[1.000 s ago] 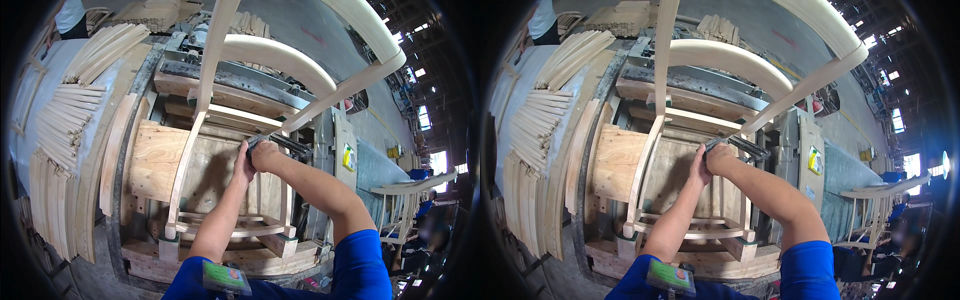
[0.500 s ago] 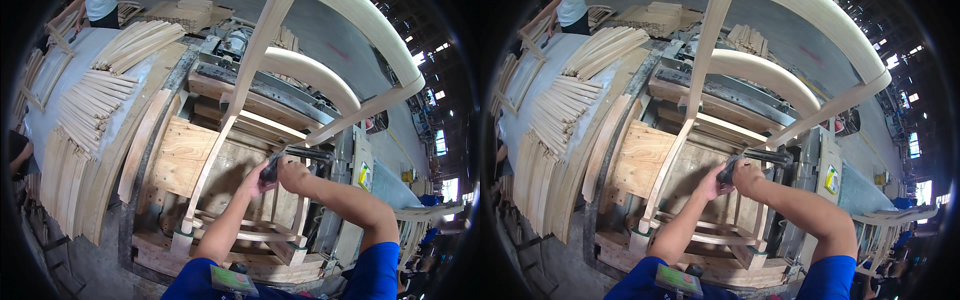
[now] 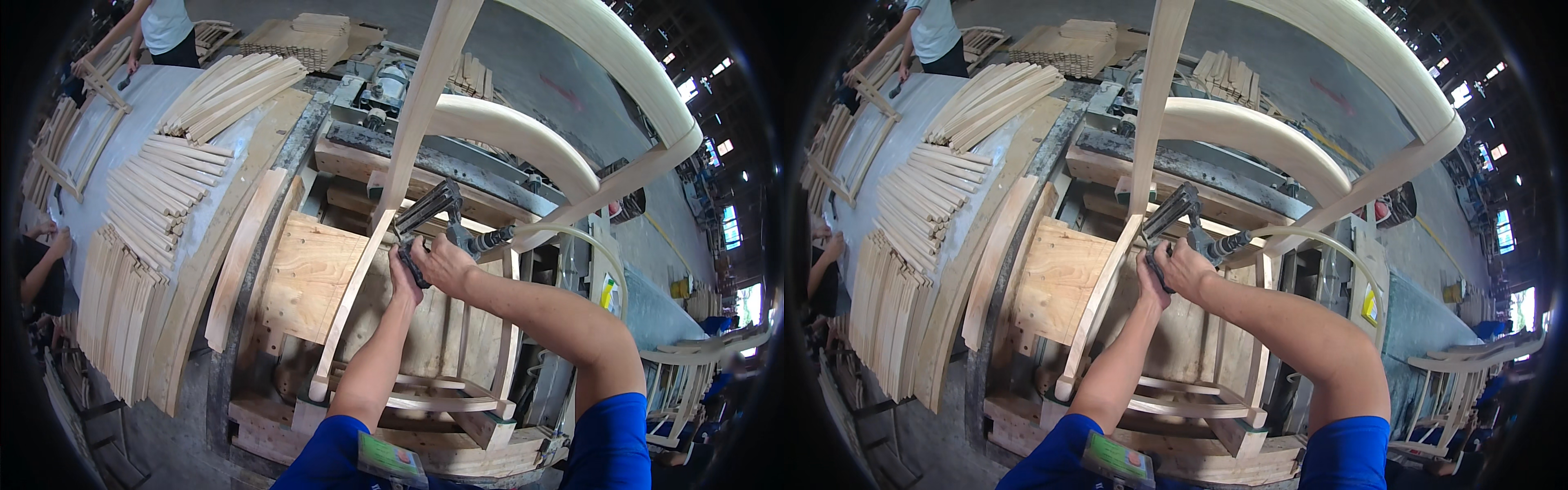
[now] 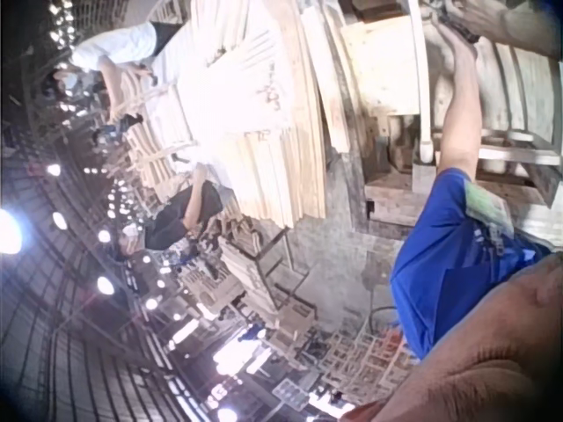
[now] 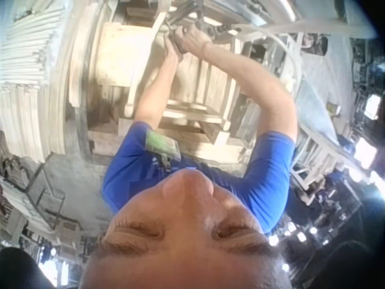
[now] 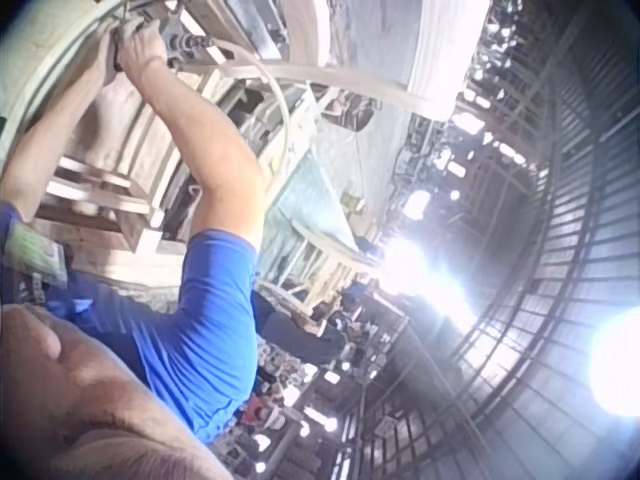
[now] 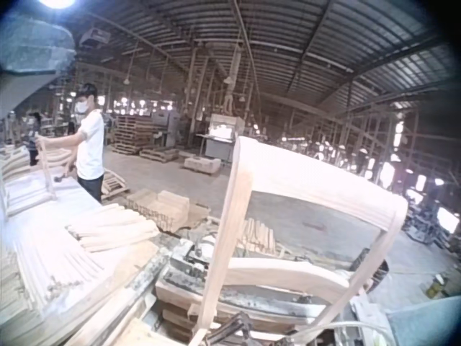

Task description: The person assembles wooden chair frames on a workbench. They position the frame, use a pneumatic nail gun to fasten joints, and move completed frames to a conveyor belt. The process repeats for multiple chairs.

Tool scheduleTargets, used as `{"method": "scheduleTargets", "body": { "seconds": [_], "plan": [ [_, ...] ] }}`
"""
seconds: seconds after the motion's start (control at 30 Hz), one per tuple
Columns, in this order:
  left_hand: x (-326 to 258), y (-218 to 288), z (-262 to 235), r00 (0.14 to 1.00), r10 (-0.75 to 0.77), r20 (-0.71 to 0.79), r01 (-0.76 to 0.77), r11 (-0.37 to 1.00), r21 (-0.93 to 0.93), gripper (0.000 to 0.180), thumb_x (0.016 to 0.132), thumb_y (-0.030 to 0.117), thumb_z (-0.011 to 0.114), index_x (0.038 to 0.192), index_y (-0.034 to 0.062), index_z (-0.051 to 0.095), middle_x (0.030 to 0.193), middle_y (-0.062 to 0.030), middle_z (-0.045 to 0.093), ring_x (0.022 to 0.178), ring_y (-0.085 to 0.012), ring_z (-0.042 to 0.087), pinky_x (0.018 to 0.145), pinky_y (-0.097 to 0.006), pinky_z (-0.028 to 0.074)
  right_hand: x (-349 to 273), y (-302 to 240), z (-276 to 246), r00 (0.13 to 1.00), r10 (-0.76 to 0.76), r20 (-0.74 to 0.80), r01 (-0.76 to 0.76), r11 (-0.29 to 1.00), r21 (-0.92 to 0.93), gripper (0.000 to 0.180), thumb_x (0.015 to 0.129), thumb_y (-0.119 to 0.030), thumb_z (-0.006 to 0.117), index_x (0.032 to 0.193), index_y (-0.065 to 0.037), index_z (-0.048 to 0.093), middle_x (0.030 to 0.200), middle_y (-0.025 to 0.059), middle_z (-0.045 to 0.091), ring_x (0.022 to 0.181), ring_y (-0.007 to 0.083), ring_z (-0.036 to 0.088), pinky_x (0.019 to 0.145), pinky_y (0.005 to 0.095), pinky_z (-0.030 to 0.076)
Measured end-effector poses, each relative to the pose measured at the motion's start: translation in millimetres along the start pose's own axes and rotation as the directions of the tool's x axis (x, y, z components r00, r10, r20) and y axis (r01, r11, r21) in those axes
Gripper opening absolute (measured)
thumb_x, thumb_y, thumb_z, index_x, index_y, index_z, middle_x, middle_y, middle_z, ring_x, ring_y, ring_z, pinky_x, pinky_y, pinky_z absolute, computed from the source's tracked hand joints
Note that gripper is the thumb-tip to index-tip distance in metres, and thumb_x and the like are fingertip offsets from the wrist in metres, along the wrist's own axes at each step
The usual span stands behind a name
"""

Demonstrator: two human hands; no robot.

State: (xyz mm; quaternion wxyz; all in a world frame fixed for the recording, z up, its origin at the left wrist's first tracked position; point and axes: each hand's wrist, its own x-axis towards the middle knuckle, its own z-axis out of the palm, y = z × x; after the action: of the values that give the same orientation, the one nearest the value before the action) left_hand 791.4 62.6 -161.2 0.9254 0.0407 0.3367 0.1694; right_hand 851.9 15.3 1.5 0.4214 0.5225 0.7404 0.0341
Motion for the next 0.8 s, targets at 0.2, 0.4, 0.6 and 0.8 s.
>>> {"method": "scheduleTargets", "body": {
  "seconds": [0.2, 0.4, 0.6, 0.8],
  "plan": [
    [4.9, 2.4, 4.9, 0.999, 0.033, -0.029, -0.033, 0.999, 0.022, 0.046, 0.096, 0.058, 0.043, 0.103, 0.0217, 0.071, 0.104, 0.0022, 0.072, 0.100, -0.0191, 0.068, 0.086, -0.039, 0.054, 3.2, 3.0, 6.3, 0.999, 0.008, 0.032, -0.010, 0.997, 0.079, 0.036, 0.098, -0.019, 0.060, 0.129, -0.004, 0.071, 0.145, 0.0236, 0.053, 0.113, 0.0288, 0.066, 0.079, 0.0384, 0.049],
    [1.4, 1.1, 9.9, 0.998, 0.015, -0.061, -0.016, 1.000, -0.016, 0.050, 0.096, 0.059, 0.042, 0.107, 0.0196, 0.070, 0.109, -0.0006, 0.072, 0.101, -0.0199, 0.068, 0.085, -0.038, 0.054, -0.2, 3.8, 7.0, 0.999, 0.041, -0.013, -0.039, 0.995, 0.089, 0.035, 0.097, -0.019, 0.060, 0.126, -0.004, 0.072, 0.138, 0.0216, 0.056, 0.112, 0.0275, 0.066, 0.079, 0.0383, 0.048],
    [-2.3, 2.9, 13.0, 0.999, 0.031, -0.031, -0.031, 1.000, 0.001, 0.055, 0.098, 0.062, 0.040, 0.113, 0.0167, 0.068, 0.109, -0.0021, 0.072, 0.103, -0.0200, 0.069, 0.090, -0.038, 0.054, -8.3, 10.7, -6.6, 1.000, 0.008, 0.025, -0.009, 0.999, 0.052, 0.039, 0.096, -0.019, 0.060, 0.128, 0.002, 0.064, 0.132, 0.0214, 0.057, 0.099, 0.0266, 0.069, 0.079, 0.0369, 0.049],
    [-14.3, 11.6, 20.2, 0.997, 0.069, -0.042, -0.070, 0.997, -0.024, 0.061, 0.100, 0.064, 0.037, 0.114, 0.0141, 0.069, 0.108, -0.0032, 0.073, 0.099, -0.0212, 0.071, 0.087, -0.038, 0.056, -19.2, 15.9, -17.3, 0.995, 0.068, -0.073, -0.057, 0.987, 0.147, 0.047, 0.095, -0.016, 0.060, 0.137, 0.006, 0.057, 0.139, 0.0237, 0.054, 0.097, 0.0279, 0.072, 0.081, 0.0385, 0.052]
  ]
}}
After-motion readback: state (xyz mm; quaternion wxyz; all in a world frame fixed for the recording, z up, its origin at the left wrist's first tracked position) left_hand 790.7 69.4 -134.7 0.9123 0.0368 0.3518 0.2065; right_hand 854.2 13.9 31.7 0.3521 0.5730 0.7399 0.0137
